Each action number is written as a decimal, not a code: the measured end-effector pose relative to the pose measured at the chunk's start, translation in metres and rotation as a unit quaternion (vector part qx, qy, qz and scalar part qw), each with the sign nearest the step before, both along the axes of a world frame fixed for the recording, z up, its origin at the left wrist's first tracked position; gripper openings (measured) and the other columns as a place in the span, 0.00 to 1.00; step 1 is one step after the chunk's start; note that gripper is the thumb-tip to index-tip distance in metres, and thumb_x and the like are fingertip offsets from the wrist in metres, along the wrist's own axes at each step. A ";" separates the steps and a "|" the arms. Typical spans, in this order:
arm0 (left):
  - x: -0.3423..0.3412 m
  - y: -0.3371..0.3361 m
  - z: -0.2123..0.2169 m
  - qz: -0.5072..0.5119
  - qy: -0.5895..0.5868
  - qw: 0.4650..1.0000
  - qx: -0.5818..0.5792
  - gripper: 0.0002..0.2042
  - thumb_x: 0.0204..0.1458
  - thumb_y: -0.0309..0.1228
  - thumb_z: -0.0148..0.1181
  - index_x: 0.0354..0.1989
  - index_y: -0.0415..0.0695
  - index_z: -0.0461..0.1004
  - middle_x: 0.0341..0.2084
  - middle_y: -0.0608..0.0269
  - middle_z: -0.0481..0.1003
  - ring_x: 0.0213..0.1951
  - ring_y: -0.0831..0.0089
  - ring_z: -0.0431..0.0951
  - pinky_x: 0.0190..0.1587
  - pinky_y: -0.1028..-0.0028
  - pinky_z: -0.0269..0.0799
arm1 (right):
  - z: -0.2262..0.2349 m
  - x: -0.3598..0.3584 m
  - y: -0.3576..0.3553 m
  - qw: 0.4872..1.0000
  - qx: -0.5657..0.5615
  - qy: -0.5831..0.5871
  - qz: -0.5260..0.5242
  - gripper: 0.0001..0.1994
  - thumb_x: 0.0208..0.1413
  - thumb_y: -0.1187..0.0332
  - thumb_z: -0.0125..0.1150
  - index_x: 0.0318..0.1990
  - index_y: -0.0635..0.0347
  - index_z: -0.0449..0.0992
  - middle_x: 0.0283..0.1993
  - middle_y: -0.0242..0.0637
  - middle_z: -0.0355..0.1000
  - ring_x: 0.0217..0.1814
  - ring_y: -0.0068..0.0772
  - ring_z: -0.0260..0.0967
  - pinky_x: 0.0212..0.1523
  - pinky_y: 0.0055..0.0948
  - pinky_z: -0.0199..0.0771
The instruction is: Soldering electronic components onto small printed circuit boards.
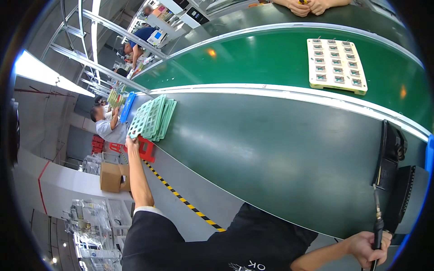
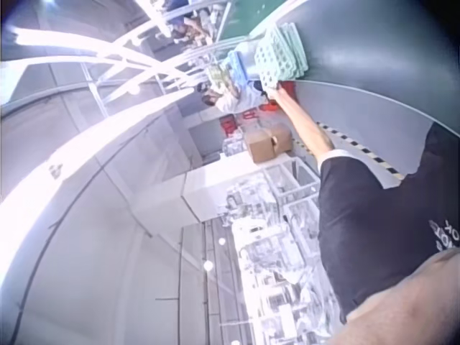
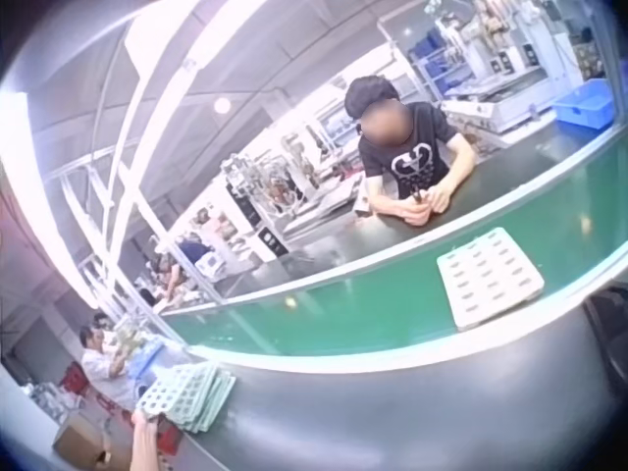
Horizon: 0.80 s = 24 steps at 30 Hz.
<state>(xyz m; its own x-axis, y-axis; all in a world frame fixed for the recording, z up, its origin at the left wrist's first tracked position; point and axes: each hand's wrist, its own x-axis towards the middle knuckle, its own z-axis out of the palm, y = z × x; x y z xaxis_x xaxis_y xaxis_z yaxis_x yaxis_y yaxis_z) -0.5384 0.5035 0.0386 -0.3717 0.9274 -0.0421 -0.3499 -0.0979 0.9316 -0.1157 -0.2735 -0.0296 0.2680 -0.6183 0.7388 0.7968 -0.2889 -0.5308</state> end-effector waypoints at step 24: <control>0.243 0.015 -0.245 -0.412 0.618 0.627 0.235 0.22 0.53 0.47 0.59 0.40 0.36 0.75 0.32 0.51 0.78 0.28 0.60 0.75 0.32 0.62 0.69 | -0.016 -0.010 0.043 0.999 -0.036 0.008 -0.001 0.11 0.59 0.66 0.56 0.29 0.61 0.63 0.18 0.34 0.63 0.15 0.20 0.56 0.14 0.20 0.53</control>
